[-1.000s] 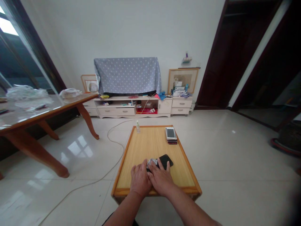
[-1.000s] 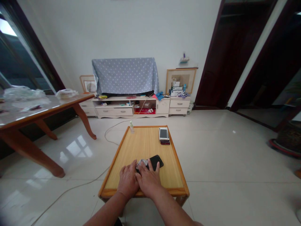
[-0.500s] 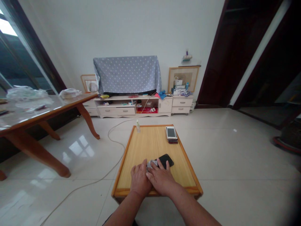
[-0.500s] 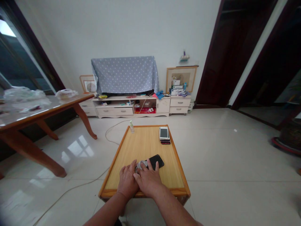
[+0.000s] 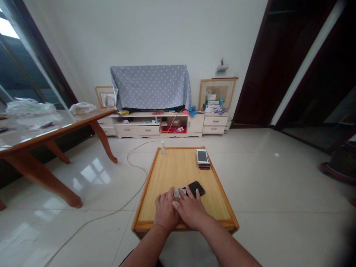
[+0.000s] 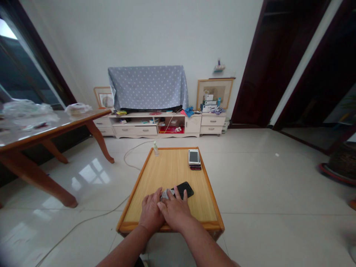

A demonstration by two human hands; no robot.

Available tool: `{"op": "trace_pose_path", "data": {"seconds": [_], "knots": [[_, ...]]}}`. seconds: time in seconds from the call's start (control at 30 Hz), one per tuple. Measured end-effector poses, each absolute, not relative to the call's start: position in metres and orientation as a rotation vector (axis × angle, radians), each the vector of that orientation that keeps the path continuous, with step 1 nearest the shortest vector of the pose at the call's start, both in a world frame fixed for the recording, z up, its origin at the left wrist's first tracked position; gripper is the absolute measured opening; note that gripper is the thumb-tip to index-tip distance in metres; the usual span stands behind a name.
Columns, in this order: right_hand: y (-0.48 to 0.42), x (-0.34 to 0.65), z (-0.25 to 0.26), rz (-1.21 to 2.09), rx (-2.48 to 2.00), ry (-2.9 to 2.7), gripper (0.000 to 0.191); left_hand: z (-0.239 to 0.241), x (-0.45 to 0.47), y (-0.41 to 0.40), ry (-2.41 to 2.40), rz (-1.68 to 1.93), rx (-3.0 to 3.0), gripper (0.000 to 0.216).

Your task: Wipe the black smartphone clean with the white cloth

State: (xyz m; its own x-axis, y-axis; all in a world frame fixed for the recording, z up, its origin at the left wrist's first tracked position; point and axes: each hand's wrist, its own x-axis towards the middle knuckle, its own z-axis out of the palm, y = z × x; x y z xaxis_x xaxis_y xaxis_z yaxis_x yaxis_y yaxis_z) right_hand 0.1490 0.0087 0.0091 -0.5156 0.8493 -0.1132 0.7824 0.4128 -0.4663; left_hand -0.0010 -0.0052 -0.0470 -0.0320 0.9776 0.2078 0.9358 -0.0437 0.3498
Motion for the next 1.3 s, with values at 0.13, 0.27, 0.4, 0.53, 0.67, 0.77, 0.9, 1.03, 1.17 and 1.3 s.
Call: {"op": "trace_pose_path", "data": {"seconds": [0.13,0.27,0.4,0.53,0.67,0.77,0.9,1.03,1.17,1.3], "knots": [[0.009,0.145,0.011,0.702,-1.457,-2.493,0.064,-0.047,-0.001,-0.006,2.100,0.604,2.118,0.058],[0.000,0.154,0.012,0.653,-1.425,-2.529,0.070,-0.045,-0.001,-0.006,2.099,0.629,2.125,0.067],[-0.005,0.151,0.007,0.640,-1.419,-2.526,0.066,-0.044,-0.002,-0.006,2.082,0.620,2.128,0.067],[0.006,0.145,-0.003,0.615,-1.463,-2.492,0.064,-0.045,-0.001,-0.005,2.101,0.679,2.113,0.062],[0.032,0.165,-0.012,0.533,-1.758,-2.363,0.062,-0.040,0.003,-0.006,2.115,0.696,2.123,0.071],[0.045,0.181,-0.016,0.482,-1.990,-2.245,0.062,-0.035,0.005,-0.007,2.110,0.672,2.135,0.075],[0.027,0.173,-0.020,0.489,-1.792,-2.357,0.061,-0.030,0.005,-0.007,2.116,0.658,2.115,0.066],[0.005,0.162,-0.022,0.526,-1.490,-2.469,0.060,-0.027,0.005,-0.006,2.099,0.617,2.105,0.058],[0.022,0.184,-0.016,0.502,-1.794,-2.322,0.060,-0.023,0.009,-0.007,2.126,0.617,2.100,0.061],[0.026,0.197,-0.012,0.471,-1.967,-2.240,0.061,-0.021,0.012,-0.007,2.139,0.627,2.129,0.061]]}}
